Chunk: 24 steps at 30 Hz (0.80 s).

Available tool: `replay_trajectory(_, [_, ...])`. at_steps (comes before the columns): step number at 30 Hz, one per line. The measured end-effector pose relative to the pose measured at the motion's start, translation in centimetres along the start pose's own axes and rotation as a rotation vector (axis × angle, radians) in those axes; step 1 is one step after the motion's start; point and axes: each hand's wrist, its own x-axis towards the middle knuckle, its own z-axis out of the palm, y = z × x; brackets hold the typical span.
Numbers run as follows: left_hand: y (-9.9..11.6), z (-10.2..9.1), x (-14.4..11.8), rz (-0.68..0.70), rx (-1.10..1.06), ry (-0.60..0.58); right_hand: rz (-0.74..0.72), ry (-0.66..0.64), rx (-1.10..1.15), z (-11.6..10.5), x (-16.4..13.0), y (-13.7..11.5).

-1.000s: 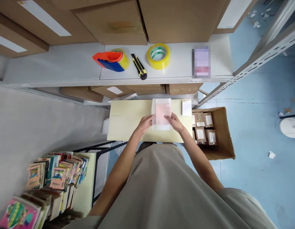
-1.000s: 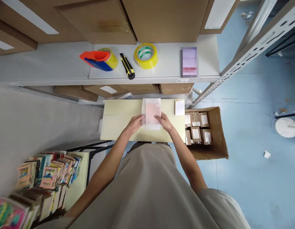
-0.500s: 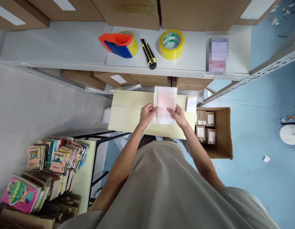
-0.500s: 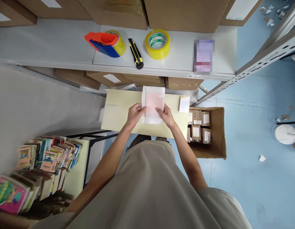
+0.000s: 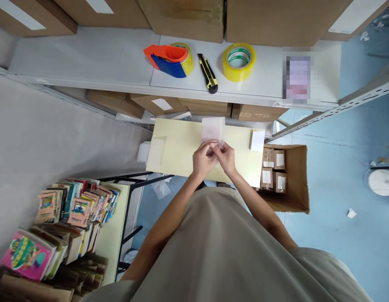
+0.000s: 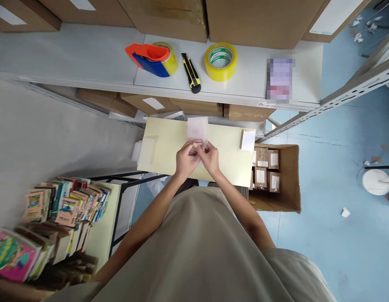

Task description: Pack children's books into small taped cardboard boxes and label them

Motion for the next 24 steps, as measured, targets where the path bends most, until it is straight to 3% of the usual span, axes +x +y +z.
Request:
replay_trajectory(3, [-1.5,-1.2,-0.2,-0.054,-0.234,-0.206,0.007,0.053,-0.016,-0.9,0.6,0.1])
replay_trajectory(4, [-2.1,-1.8,-0.1,-0.081,-0.289,-0.215,0.002,0.049,-0.024,-1.2,0.8,0.0])
replay_trajectory(5, [-2.8,-2.5,0.0,-0.112,-0.313,-0.171,-0.004,0.034,-0.027,-1.4,0.9,0.0])
replay_trajectory(8, [-4.1,-4.6,1.1,-0.212,-0.289,0.108,0.005,-0.047,0.015,-1.2,0.9,-0.7])
replay_trajectory(9, [-4.4,-5.3,1.5,-0.236,-0.306,0.144,0.017,-0.077,0.041,-0.8,0.8,-1.0])
replay_trajectory(14, [-4.1,-8.2,3.0,-0.3,-0.573,-0.084,0.08,-0.212,0.155,1.3,0.7,-2.6])
replay_trajectory(17, [-3.9,-9.3,3.3,-0.316,-0.631,-0.052,0.089,-0.248,0.118,1.8,1.4,-2.8])
replay_trajectory(19, [-3.9,-9.8,3.6,-0.311,-0.64,0.008,0.045,-0.192,0.01,2.0,1.9,-2.7])
replay_trajectory(22, [-4.2,-10.1,4.0,-0.267,-0.598,0.114,-0.149,0.087,-0.234,2.9,1.9,-2.7])
replay_trajectory(24, [-4.3,-10.0,4.1,-0.232,-0.536,0.167,-0.26,0.165,-0.334,4.3,1.2,-2.8])
